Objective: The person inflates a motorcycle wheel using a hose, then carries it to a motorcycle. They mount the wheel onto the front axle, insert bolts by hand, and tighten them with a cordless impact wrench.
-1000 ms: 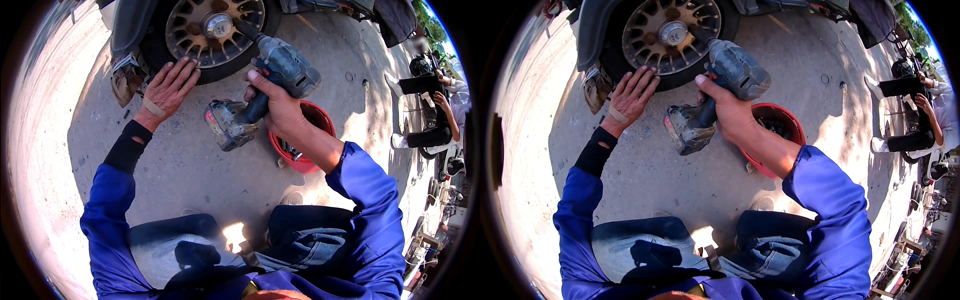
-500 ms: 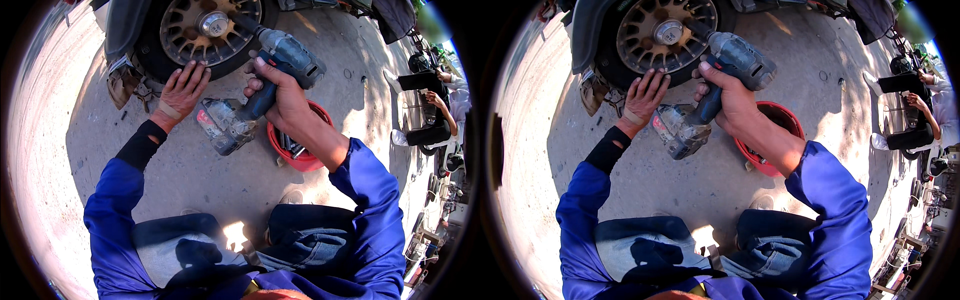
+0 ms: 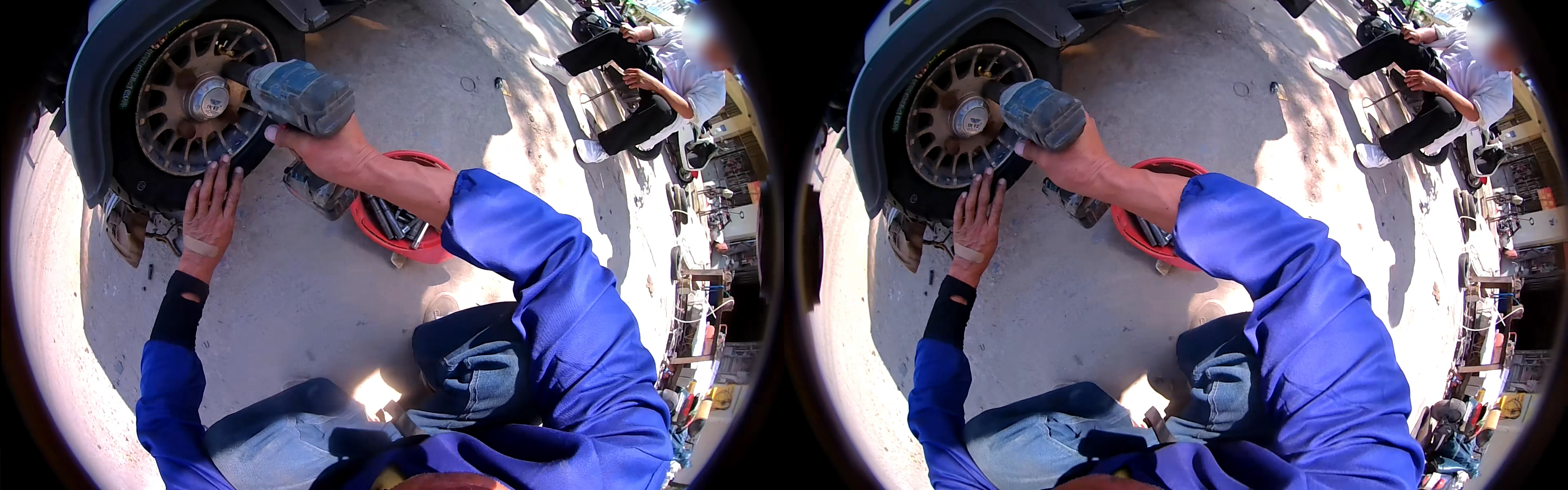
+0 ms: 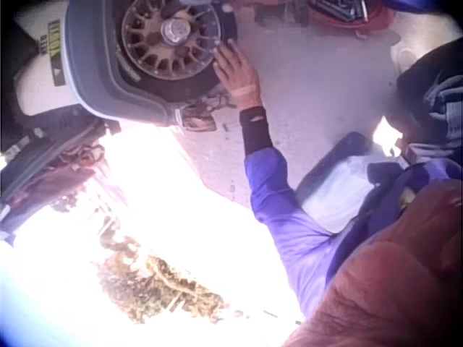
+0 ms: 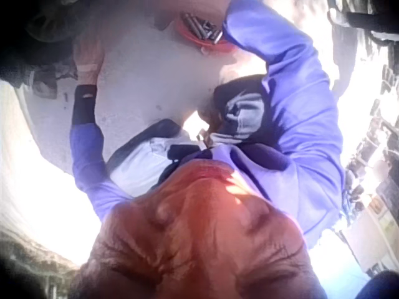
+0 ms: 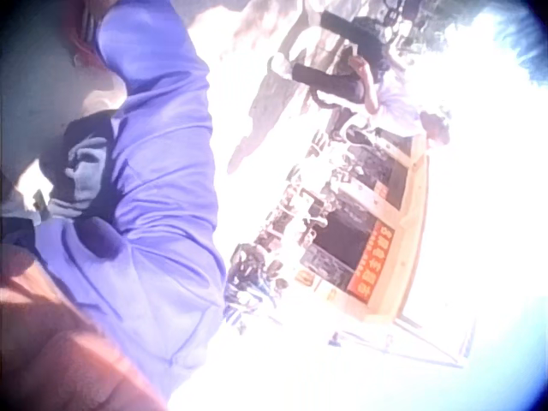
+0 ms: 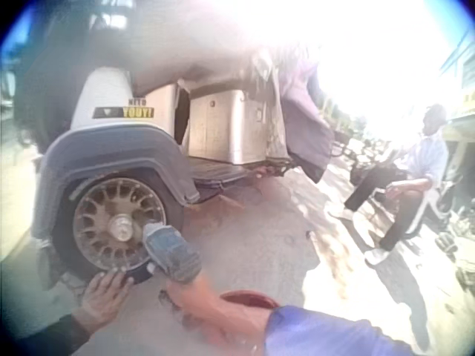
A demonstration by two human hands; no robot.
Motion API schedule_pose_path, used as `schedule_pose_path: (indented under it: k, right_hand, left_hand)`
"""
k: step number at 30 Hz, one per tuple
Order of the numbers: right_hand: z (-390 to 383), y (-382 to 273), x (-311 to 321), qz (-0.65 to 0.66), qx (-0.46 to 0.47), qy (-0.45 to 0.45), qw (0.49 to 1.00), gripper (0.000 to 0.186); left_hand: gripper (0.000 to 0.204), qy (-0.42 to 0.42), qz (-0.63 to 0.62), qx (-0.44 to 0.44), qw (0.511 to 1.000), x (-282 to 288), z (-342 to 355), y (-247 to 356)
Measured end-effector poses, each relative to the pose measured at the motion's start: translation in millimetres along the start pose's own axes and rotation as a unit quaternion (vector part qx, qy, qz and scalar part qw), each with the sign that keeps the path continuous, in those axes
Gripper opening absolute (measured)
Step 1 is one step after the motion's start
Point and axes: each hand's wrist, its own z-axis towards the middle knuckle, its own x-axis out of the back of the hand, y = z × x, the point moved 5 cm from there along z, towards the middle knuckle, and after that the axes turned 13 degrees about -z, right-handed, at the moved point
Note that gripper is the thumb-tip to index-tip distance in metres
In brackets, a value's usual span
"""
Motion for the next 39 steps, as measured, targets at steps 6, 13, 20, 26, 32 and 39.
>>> schedule_pose_path:
  k: [6,13,20,26,32,39]
  right_hand:
    - [-3,19,15,-0.004,0.044,-0.008,0.999,0.04]
    - [-9,23,19,-0.097,0.027,-0.019,0.995,0.038]
    - [-31,22,37,-0.05,0.018,-0.023,0.998,0.039]
    - [-53,5,89,-0.061,0.041,-0.001,0.997,0.035]
    - [-124,29,194,-0.231,-0.06,0.057,0.969,0.03]
    - [-275,145,250,-0.419,-0.258,0.068,0.868,0.032]
  left_hand:
    - [0.062,0.012,-0.028,-0.006,1.0,-2,3,1]
    - [0.063,0.014,-0.04,-0.009,0.999,16,-8,-15]
    - [0.065,-0.041,-0.055,-0.01,0.998,26,-4,-14]
    - [0.064,-0.02,-0.07,-0.001,0.997,25,-7,-10]
    - [0.077,-0.041,-0.105,0.012,0.994,36,-9,-13]
    - [0.081,0.14,-0.138,-0.021,0.98,97,71,-5]
